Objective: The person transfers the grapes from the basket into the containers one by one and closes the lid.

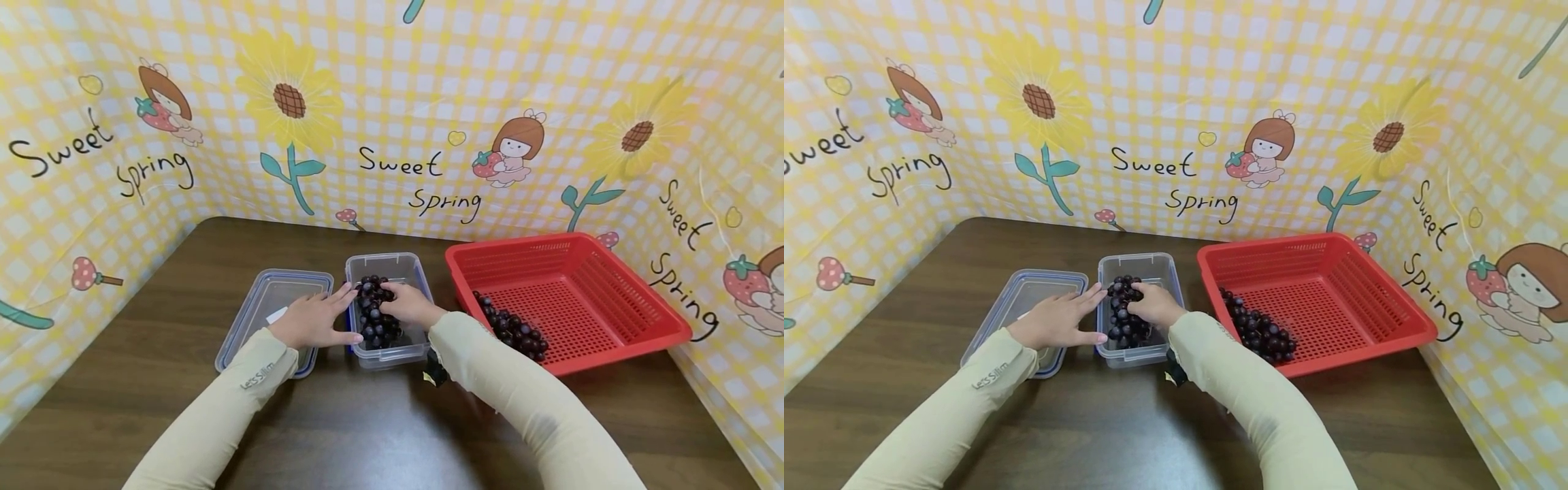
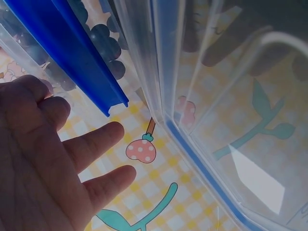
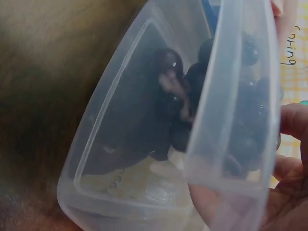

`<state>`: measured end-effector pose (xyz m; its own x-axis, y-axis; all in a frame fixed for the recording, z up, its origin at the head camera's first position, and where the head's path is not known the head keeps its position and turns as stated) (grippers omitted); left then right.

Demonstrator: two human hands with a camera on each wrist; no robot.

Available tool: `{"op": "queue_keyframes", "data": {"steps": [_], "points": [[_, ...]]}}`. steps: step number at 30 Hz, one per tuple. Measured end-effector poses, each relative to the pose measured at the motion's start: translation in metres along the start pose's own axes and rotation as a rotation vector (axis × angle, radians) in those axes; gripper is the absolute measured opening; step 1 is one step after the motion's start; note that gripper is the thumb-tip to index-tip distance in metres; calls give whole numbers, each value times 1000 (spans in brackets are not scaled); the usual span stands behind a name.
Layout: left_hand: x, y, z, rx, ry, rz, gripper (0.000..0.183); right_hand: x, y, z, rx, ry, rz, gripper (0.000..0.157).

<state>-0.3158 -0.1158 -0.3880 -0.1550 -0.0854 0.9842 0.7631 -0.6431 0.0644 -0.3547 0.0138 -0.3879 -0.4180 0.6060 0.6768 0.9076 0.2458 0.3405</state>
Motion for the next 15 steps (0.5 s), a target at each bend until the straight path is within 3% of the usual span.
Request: {"op": "queue_keyframes", "data": {"steps": [9,15], "points": [[0,0,1,9,17,-8,88,-15,-11,15,-142,-271,-157,59],[0,0,0,14,18,-11,88,-16,-12,13,-130,-186,-155,57]]}}
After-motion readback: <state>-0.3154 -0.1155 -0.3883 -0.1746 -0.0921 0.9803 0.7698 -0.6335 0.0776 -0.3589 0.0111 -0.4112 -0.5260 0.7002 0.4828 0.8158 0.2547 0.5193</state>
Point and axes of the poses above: each hand's wrist, its own y-axis away from the middle knuckle, its own x-axis out of the back of the hand, z = x × y, the point moved 9 cm from there along -y, towards the middle knuckle, and after that the axes turned 9 degrees about -x, right-handed, at the moved point
